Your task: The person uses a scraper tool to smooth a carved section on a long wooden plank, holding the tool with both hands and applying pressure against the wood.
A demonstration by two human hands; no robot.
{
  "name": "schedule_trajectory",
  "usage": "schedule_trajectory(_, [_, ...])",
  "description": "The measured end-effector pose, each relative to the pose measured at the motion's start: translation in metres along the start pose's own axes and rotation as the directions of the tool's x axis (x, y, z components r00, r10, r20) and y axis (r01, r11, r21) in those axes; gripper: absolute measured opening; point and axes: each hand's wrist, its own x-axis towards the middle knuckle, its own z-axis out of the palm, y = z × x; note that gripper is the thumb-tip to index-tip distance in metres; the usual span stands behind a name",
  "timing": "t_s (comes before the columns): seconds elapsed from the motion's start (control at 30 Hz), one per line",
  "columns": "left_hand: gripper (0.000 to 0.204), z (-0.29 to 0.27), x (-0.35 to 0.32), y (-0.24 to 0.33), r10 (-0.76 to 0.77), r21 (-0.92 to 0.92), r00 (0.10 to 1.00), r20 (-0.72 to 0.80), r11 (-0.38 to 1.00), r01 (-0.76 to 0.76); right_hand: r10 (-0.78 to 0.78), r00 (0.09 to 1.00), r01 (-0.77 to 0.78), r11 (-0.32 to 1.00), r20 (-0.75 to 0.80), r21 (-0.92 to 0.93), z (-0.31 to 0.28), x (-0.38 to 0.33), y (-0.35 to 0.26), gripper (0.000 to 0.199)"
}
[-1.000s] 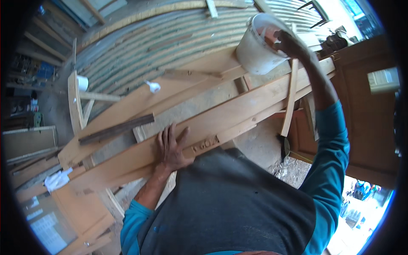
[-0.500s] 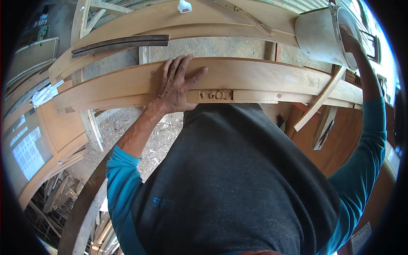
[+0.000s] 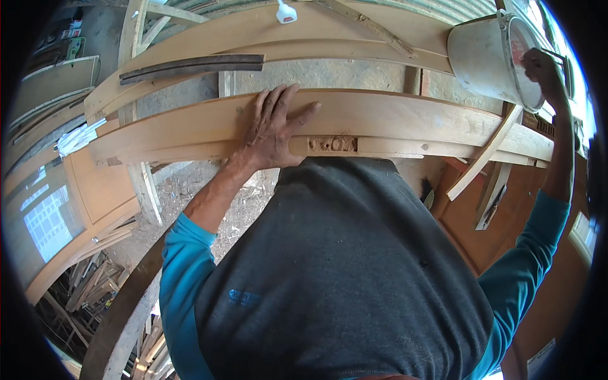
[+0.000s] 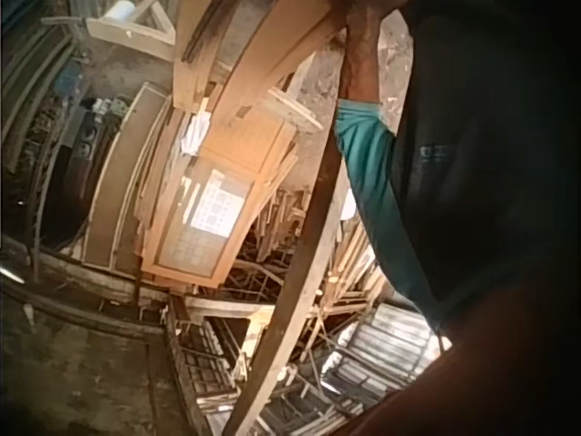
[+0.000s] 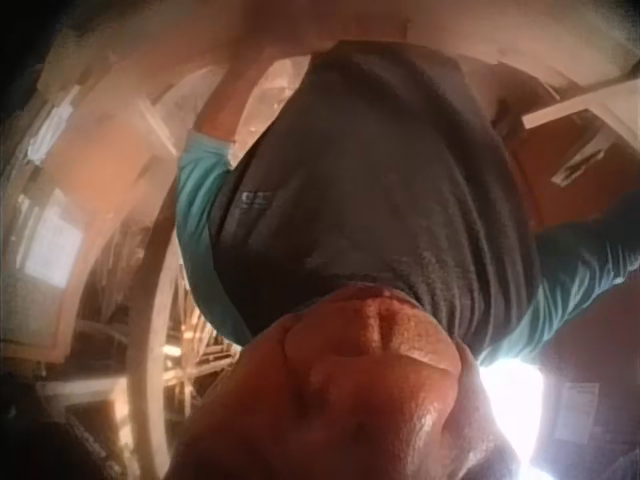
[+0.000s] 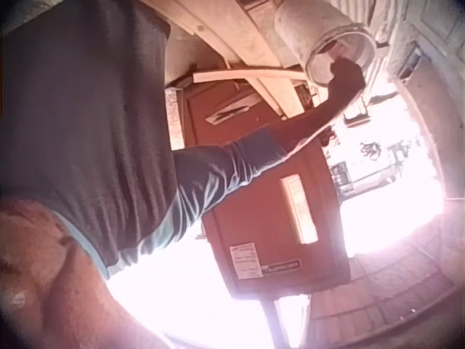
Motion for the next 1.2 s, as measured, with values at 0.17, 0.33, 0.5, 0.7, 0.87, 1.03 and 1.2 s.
schedule_trajectory(0.17, [0.124, 0.002, -0.002, -0.002, 0.022, -0.016, 1.000, -0.009, 1.000, -0.022, -0.085, 0.971, 0.081, 0.996, -0.224, -0.029, -0.025, -0.022, -0.062, 0.023])
schedule_trajectory(0.33, [0.124, 0.011, -0.006, -0.007, 0.048, -0.048, 0.997, -0.055, 0.998, -0.051, -0.041, 0.992, 0.061, 0.982, -0.116, 0.179, 0.031, -0.081, -0.147, 0.033])
schedule_trajectory(0.5, [0.121, 0.013, -0.005, -0.011, 0.080, -0.057, 0.994, -0.076, 0.995, -0.084, 0.060, 0.998, -0.069, 0.910, 0.033, 0.408, 0.180, -0.129, -0.248, 0.020])
schedule_trajectory(0.7, [0.118, 0.020, -0.008, -0.014, 0.109, -0.047, 0.987, -0.118, 0.992, -0.115, -0.015, 0.994, -0.048, 0.833, 0.109, 0.552, 0.317, -0.150, -0.286, 0.013])
schedule_trajectory(0.87, [0.118, 0.025, -0.010, -0.019, 0.118, 0.018, 0.988, -0.099, 0.993, -0.116, -0.092, 0.996, 0.094, 0.957, -0.020, 0.274, 0.359, -0.154, -0.329, 0.007])
schedule_trajectory(1.03, [0.120, 0.025, -0.010, -0.016, 0.100, 0.060, 0.991, -0.085, 0.994, -0.095, -0.080, 0.995, 0.089, 0.976, -0.053, 0.197, 0.374, -0.158, -0.340, 0.008])
schedule_trajectory(1.2, [0.122, 0.025, -0.011, -0.017, 0.091, 0.067, 0.994, -0.054, 0.994, -0.087, -0.120, 0.989, 0.132, 0.981, -0.088, 0.143, 0.388, -0.158, -0.351, 0.010])
